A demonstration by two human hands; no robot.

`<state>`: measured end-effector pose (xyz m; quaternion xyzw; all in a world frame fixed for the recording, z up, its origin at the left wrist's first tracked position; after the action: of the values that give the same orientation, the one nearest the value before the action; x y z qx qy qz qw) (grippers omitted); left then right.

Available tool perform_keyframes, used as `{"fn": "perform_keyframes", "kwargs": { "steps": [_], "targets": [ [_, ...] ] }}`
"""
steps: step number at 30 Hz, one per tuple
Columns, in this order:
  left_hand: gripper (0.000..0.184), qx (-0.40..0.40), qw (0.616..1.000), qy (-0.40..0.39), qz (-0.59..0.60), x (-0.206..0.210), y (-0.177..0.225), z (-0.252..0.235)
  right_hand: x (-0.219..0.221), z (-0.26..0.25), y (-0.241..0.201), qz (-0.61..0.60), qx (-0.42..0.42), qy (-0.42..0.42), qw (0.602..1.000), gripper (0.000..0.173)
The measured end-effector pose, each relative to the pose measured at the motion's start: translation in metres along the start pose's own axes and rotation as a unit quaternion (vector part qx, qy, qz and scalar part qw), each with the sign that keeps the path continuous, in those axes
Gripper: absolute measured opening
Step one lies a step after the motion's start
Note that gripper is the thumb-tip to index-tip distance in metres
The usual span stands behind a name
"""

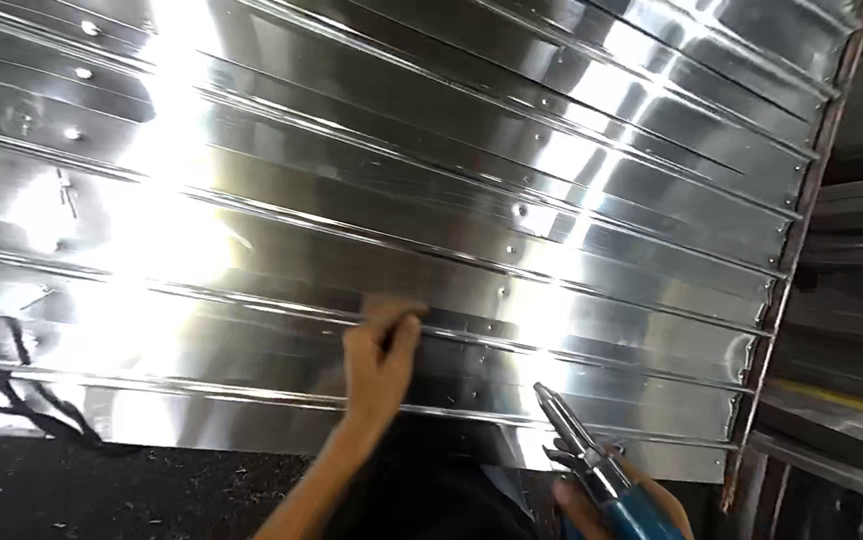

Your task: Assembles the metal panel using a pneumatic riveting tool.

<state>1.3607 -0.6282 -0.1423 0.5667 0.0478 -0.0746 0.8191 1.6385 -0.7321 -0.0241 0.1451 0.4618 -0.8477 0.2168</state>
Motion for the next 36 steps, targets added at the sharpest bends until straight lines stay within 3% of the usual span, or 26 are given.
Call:
{"fn": "perform_keyframes", "kwargs": {
  "steps": [1, 2, 3, 5, 7, 10, 13, 15, 20, 23, 26, 28, 32, 36],
  "targets": [
    [0.029, -0.082, 0.986, -0.065, 0.133, 0.030, -0.001, 0.028, -0.002, 0.014, -0.006, -0.024, -0.010, -0.009, 1.000, 0.038],
    [0.036, -0.169, 0.944, -0.148, 0.240, 0.063, 0.000, 0.060, -0.001, 0.024, -0.009, -0.048, -0.023, -0.029, 0.998, 0.035],
    [0.044, -0.242, 0.888, -0.239, 0.311, 0.092, 0.004, 0.095, 0.001, 0.033, -0.010, -0.066, -0.037, -0.050, 0.996, 0.033],
    [0.054, -0.301, 0.803, -0.373, 0.354, 0.132, 0.013, 0.158, 0.007, 0.053, -0.004, -0.065, -0.066, -0.063, 0.994, 0.033],
    [0.060, -0.292, 0.782, -0.421, 0.356, 0.153, 0.016, 0.198, 0.012, 0.071, 0.011, -0.033, -0.095, -0.062, 0.993, 0.035],
    [0.057, -0.239, 0.797, -0.441, 0.337, 0.169, 0.022, 0.233, 0.019, 0.100, 0.025, 0.019, -0.118, -0.065, 0.991, 0.034],
    [0.068, -0.154, 0.840, -0.439, 0.278, 0.182, 0.018, 0.256, 0.018, 0.128, 0.036, 0.030, -0.141, -0.076, 0.987, 0.031],
    [0.067, -0.164, 0.851, -0.424, 0.262, 0.191, 0.015, 0.273, 0.016, 0.144, 0.051, 0.023, -0.141, -0.077, 0.987, 0.032],
    [0.035, -0.216, 0.882, -0.332, 0.257, 0.195, 0.001, 0.290, 0.003, 0.172, 0.080, 0.027, -0.138, 0.020, 0.990, 0.032],
    [0.027, -0.236, 0.905, -0.256, 0.246, 0.184, -0.014, 0.293, -0.009, 0.182, 0.093, -0.013, -0.116, 0.088, 0.989, 0.030],
    [0.021, -0.148, 0.928, -0.236, 0.247, 0.175, 0.004, 0.287, -0.018, 0.180, 0.085, -0.104, -0.127, 0.154, 0.974, 0.028],
    [0.018, -0.071, 0.945, -0.226, 0.227, 0.171, 0.024, 0.278, -0.014, 0.176, 0.077, -0.098, -0.139, 0.190, 0.967, 0.028],
    [0.019, -0.089, 0.952, -0.147, 0.252, 0.147, 0.028, 0.246, 0.006, 0.159, 0.046, -0.037, -0.169, 0.145, 0.974, 0.030],
    [0.021, -0.113, 0.927, -0.018, 0.357, 0.082, 0.023, 0.211, 0.024, 0.146, -0.007, 0.033, -0.287, 0.072, 0.955, 0.035]
  ]
}}
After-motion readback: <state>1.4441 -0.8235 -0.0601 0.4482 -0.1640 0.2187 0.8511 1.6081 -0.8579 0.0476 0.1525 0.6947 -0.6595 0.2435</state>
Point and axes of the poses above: each hand's wrist, its own z-axis away from the middle knuckle, its own x-axis out of the palm, y = z × x, the point moved 9 cm from there along -z, towards the middle knuckle, and after that the axes turned 5 degrees about -y, right-handed, at the moved point
